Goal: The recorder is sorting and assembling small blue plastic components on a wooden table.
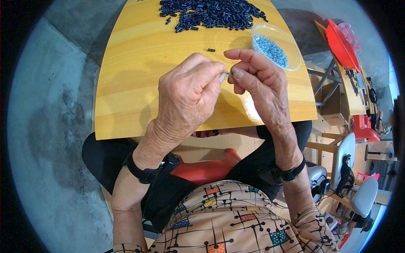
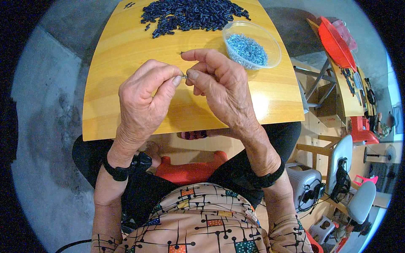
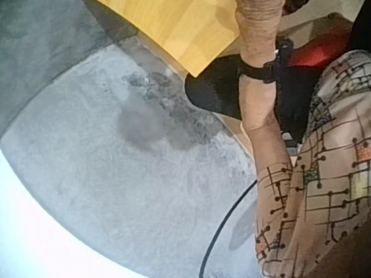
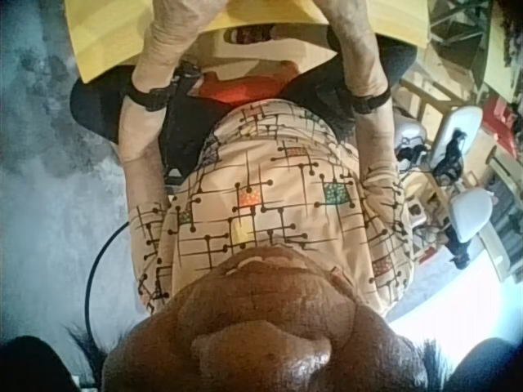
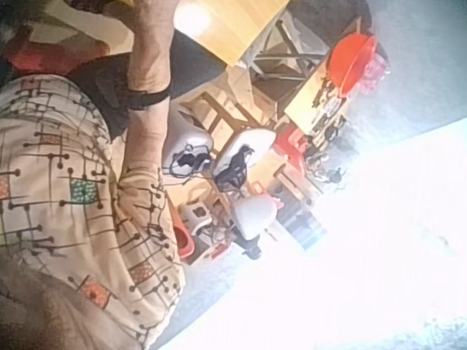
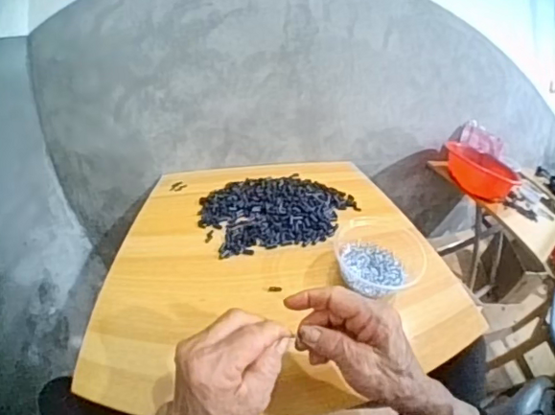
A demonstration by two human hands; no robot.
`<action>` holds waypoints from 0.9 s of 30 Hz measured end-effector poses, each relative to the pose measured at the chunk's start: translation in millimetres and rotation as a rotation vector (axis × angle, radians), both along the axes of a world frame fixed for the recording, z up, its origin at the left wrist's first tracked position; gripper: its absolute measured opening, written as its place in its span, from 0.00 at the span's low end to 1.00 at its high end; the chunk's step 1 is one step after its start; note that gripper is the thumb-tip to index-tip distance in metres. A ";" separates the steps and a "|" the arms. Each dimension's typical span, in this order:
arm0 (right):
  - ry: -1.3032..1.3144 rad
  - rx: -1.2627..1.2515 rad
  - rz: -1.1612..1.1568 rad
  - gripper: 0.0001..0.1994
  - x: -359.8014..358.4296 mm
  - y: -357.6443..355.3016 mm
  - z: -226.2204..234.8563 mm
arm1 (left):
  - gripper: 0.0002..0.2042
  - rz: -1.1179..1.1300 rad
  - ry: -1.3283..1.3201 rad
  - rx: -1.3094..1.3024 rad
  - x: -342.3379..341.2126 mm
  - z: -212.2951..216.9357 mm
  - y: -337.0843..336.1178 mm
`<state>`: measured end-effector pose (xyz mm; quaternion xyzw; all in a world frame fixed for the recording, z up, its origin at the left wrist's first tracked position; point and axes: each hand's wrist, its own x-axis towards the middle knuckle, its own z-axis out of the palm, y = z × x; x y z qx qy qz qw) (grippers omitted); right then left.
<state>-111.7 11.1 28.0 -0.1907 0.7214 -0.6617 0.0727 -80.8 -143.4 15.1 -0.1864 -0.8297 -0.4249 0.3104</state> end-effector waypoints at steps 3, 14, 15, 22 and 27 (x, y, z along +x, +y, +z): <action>0.072 0.047 -0.024 0.13 1.5 0.5 -0.7 | 0.03 -0.008 0.034 -0.002 1.3 1.6 1.3; -0.637 -0.546 0.256 0.11 -5.1 7.1 -16.8 | 0.04 -0.062 0.001 0.075 0.7 -2.1 2.8; -0.637 -0.546 0.256 0.11 -4.8 7.2 -16.6 | 0.04 -0.055 -0.004 0.071 0.7 -2.9 3.3; -0.787 -0.715 0.336 0.13 -2.1 10.1 -23.5 | 0.04 -0.097 -0.033 0.134 0.2 -5.4 5.2; -0.971 -0.857 0.431 0.13 2.3 11.2 -25.6 | 0.05 -0.074 0.081 -0.038 0.2 -4.0 4.2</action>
